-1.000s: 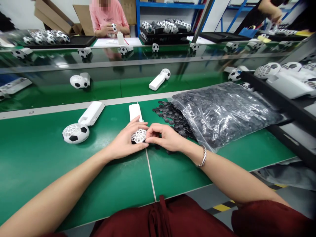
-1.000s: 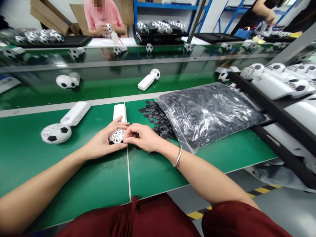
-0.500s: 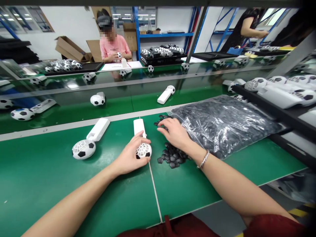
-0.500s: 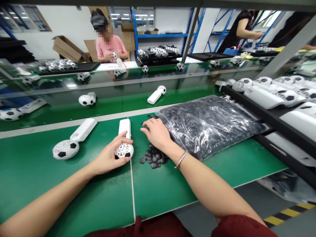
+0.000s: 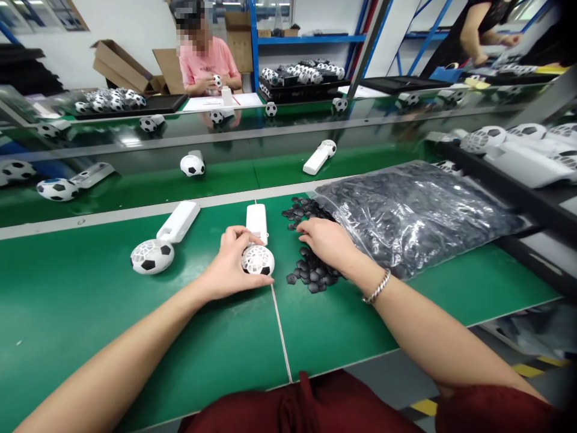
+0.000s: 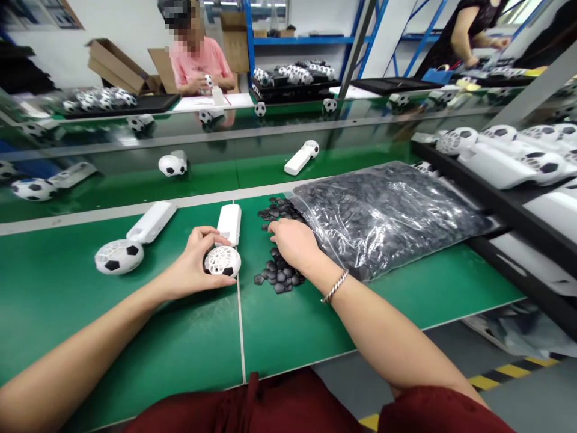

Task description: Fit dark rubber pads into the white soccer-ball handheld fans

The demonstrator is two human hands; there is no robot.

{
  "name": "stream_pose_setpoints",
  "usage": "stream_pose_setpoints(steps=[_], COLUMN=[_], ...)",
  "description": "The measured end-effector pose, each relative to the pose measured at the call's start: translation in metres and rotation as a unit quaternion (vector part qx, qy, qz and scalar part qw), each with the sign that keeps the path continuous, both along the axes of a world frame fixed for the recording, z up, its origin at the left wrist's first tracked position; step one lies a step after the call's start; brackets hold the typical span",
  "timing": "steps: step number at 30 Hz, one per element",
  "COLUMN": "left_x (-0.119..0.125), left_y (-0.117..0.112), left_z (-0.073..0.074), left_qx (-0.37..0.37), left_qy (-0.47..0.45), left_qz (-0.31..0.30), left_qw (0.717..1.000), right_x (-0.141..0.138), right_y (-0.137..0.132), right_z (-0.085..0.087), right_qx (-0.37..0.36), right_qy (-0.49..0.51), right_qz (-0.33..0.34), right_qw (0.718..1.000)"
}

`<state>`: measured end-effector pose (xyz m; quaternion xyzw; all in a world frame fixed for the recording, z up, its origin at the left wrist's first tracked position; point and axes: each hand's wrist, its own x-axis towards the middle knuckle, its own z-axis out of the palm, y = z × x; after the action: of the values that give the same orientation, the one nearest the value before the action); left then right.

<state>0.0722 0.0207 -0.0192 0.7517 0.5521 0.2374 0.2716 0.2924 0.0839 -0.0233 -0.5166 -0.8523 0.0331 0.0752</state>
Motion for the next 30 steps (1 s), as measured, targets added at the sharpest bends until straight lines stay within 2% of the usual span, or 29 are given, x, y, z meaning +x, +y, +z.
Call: stream_pose_setpoints(steps=[3,6,9,12,15,18,21,25,30], left_x=[-0.004,-0.011,-0.016,-0.016,-0.012,-0.007,-0.004,0.000,0.007], left_y=[0.001,0.003,0.004,0.002,-0.001,-0.004,-0.006,-0.008,-0.010], left_z=[0.008,0.016,0.022,0.024,0.024,0.023,0.024,0.022,0.014], left_qx=[-0.035,-0.058,-0.075,-0.091,-0.091,-0.085,-0.084,-0.068,-0.027], left_qy=[0.001,0.006,0.011,0.016,0.009,0.006,0.009,0.005,-0.012], left_qz=[-0.030,-0.089,-0.141,-0.158,-0.139,-0.114,-0.105,-0.080,-0.031], left_qw=[0.999,0.994,0.987,0.983,0.986,0.990,0.991,0.995,0.999], right_x=[0.005,0.006,0.001,-0.009,-0.017,-0.018,-0.017,-0.019,-0.026], right_y=[0.000,-0.001,-0.005,-0.014,-0.023,-0.026,-0.026,-0.026,-0.028], right_z=[0.002,0.003,0.007,0.011,0.012,0.011,0.009,0.005,-0.001], right_qx=[-0.028,-0.037,-0.048,-0.112,-0.172,-0.158,-0.162,-0.161,-0.239], right_qy=[-0.023,0.009,0.122,0.251,0.309,0.304,0.315,0.361,0.407], right_qz=[-0.012,-0.008,0.044,0.096,0.144,0.185,0.178,0.208,0.202], right_qw=[0.999,0.999,0.990,0.957,0.924,0.921,0.918,0.895,0.858])
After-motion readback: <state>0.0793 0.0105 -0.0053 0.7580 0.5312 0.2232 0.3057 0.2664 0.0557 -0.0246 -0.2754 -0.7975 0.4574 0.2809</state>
